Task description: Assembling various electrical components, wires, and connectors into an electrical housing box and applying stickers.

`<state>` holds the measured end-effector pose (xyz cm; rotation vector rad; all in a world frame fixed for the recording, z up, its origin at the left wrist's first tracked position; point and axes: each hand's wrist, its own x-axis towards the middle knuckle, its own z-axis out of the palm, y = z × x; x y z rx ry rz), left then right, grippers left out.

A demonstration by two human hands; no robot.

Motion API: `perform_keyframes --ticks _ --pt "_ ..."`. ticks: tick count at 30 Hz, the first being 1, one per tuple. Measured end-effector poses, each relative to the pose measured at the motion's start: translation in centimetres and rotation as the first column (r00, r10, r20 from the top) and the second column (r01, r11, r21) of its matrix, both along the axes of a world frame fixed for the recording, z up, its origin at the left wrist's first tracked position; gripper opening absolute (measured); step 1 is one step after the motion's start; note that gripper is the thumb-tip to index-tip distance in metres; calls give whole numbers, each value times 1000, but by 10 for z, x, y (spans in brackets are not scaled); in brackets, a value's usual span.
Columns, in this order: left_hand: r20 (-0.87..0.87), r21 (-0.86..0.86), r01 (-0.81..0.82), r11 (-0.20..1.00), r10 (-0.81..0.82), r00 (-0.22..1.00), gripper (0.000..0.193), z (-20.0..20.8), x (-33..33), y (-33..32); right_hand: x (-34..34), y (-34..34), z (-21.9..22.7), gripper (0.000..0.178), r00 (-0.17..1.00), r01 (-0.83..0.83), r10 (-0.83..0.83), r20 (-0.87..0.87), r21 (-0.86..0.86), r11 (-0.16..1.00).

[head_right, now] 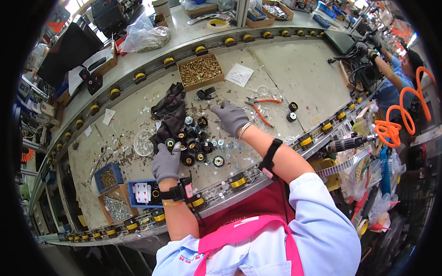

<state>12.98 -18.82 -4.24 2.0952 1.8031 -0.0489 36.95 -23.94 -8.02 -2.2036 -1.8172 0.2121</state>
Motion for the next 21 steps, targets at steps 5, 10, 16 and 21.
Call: perform_keyframes --ticks 5,10,16,21 --pt "577 98 73 993 -116 808 45 -4 13 -4 31 14 -33 37 995 47 -47 86 3 999" --pt "890 -316 184 931 224 398 31 -9 29 -15 43 4 -30 31 875 211 -169 -453 45 976" --pt "953 -301 304 904 276 124 37 -30 43 -25 -16 -19 48 36 216 -221 127 -968 78 972" --pt "971 -220 195 956 234 -50 33 -30 54 -29 -55 -21 55 26 844 -216 380 -378 409 887"
